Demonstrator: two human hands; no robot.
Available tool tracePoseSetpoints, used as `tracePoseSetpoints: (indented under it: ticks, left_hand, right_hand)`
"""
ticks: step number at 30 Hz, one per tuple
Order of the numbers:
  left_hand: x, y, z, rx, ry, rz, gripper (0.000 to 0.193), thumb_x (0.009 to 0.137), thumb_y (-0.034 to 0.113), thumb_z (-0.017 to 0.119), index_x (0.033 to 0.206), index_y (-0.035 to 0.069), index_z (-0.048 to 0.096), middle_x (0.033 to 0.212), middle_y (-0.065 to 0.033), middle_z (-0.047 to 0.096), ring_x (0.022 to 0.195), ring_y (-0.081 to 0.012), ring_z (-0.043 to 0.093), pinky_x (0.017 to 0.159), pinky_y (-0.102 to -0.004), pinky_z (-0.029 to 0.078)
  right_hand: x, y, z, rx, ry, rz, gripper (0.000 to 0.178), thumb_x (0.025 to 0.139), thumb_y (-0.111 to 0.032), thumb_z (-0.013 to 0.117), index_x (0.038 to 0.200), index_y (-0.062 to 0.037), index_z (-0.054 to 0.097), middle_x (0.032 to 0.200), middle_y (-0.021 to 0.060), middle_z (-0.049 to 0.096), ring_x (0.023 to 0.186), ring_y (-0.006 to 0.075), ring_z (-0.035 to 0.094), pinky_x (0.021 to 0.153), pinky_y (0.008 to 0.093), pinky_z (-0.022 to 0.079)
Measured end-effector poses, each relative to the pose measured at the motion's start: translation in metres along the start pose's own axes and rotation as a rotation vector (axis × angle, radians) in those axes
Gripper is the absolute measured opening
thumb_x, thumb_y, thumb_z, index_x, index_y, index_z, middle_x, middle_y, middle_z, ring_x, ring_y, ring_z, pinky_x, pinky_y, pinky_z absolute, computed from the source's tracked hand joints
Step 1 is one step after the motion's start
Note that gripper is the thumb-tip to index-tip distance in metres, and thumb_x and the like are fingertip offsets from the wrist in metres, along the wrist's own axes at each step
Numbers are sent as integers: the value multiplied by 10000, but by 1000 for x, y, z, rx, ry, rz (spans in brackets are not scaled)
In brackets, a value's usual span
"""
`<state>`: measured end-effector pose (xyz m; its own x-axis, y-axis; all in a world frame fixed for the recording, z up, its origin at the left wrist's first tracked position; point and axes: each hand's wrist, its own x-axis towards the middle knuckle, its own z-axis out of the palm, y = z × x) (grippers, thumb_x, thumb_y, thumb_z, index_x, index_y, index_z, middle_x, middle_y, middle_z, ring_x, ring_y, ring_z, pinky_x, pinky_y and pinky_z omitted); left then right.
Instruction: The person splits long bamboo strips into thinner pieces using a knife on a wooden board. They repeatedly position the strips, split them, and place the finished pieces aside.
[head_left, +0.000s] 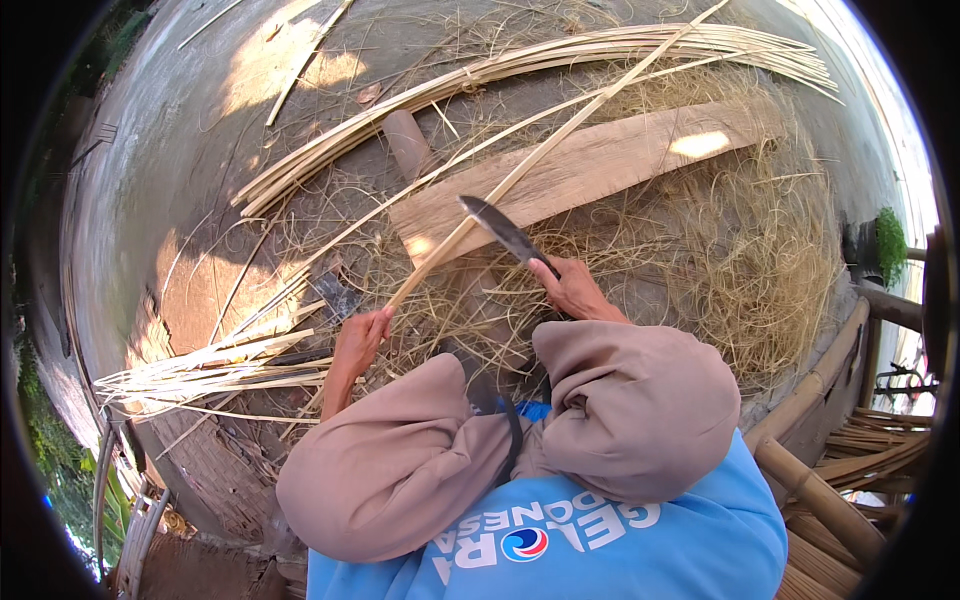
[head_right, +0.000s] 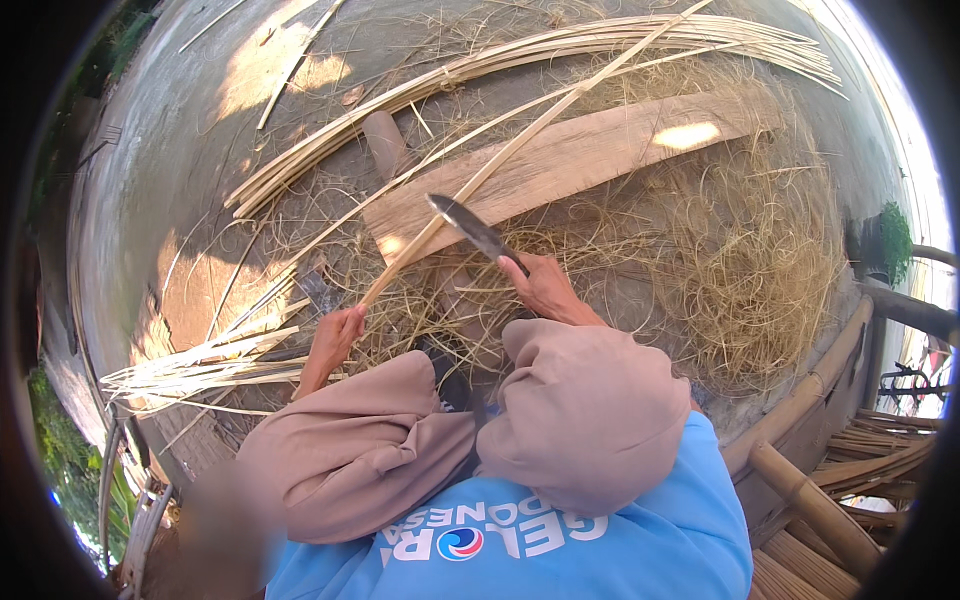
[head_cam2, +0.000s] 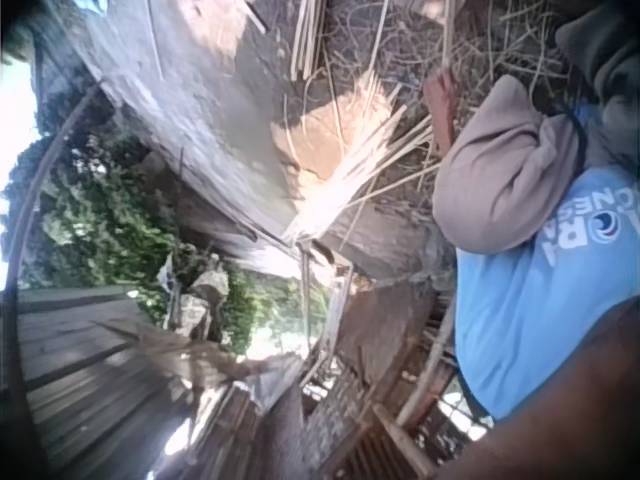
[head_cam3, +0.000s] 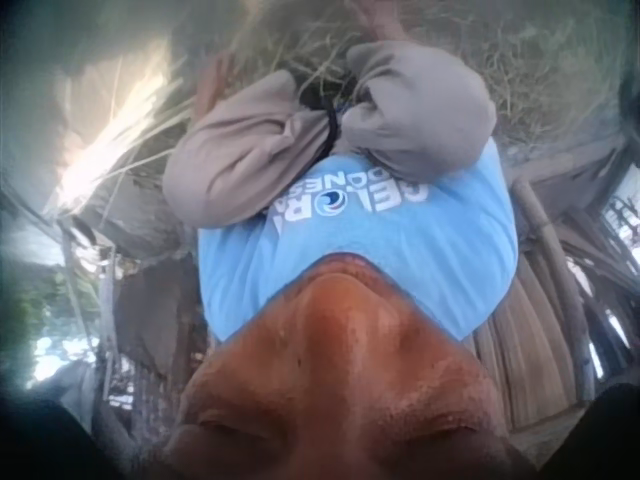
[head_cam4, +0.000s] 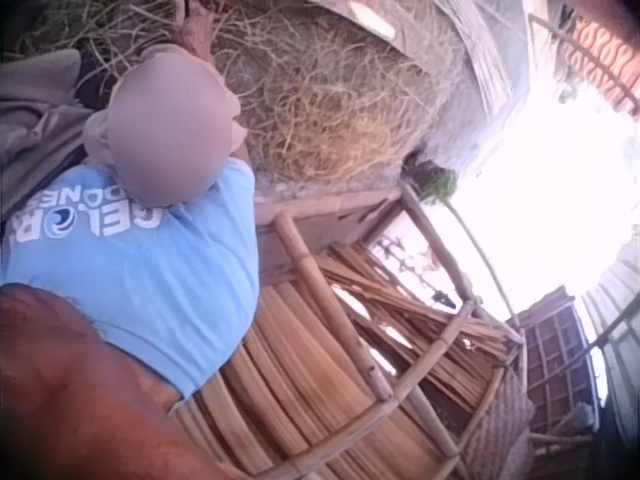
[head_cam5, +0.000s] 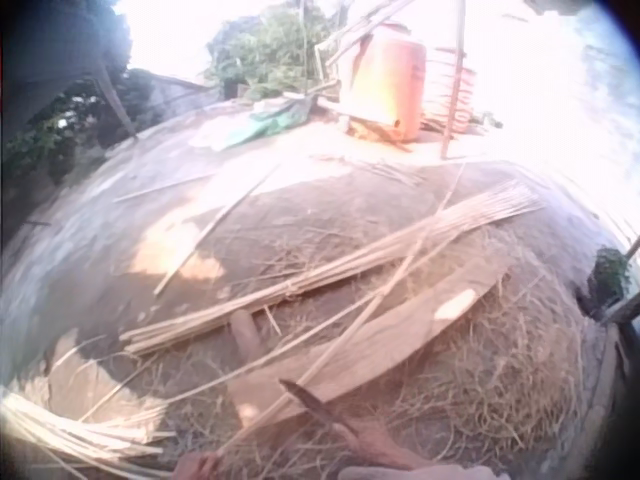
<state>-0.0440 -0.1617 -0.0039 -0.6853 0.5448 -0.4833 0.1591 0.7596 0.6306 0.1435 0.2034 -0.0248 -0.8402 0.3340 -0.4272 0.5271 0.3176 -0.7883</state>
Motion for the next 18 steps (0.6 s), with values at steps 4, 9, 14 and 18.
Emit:
tracePoseSetpoints:
  ticks: [4, 9, 14, 18]
  left_hand:
    - [12, -5, 7, 25, 0, 30, 598, 1056, 536, 513, 699, 75, 642, 520, -30, 397, 507, -164, 398, 522, -359, 322]
    - [9, 3, 9, -46, -34, 6, 587, 1054, 519, 530, 701, 65, 648, 533, -31, 432, 525, -160, 417, 531, -348, 334]
    - [5, 15, 8, -73, -72, -18, 583, 1057, 507, 538, 701, 57, 645, 554, -20, 439, 544, -141, 410, 537, -337, 330]
    - [10, 13, 11, -105, -84, -3, 570, 1052, 502, 549, 712, 59, 662, 553, -25, 440, 543, -140, 405, 534, -342, 324]
  right_hand:
    - [-3, -4, 5, 284, 91, 268, 541, 1054, -486, 547, 984, 29, 699, 640, 186, 589, 634, 246, 602, 667, 455, 483]
    - [-23, -18, 33, 80, -48, 98, 526, 1057, -470, 553, 883, 18, 645, 607, 86, 577, 560, 183, 571, 563, 397, 468]
    - [-20, -20, 35, 287, 105, 239, 578, 1046, -478, 577, 747, 17, 586, 622, 89, 583, 518, 178, 487, 549, 391, 426]
    - [-33, -22, 49, -57, -70, -2, 565, 1047, -472, 577, 779, 22, 630, 607, 85, 580, 528, 167, 497, 546, 380, 427]
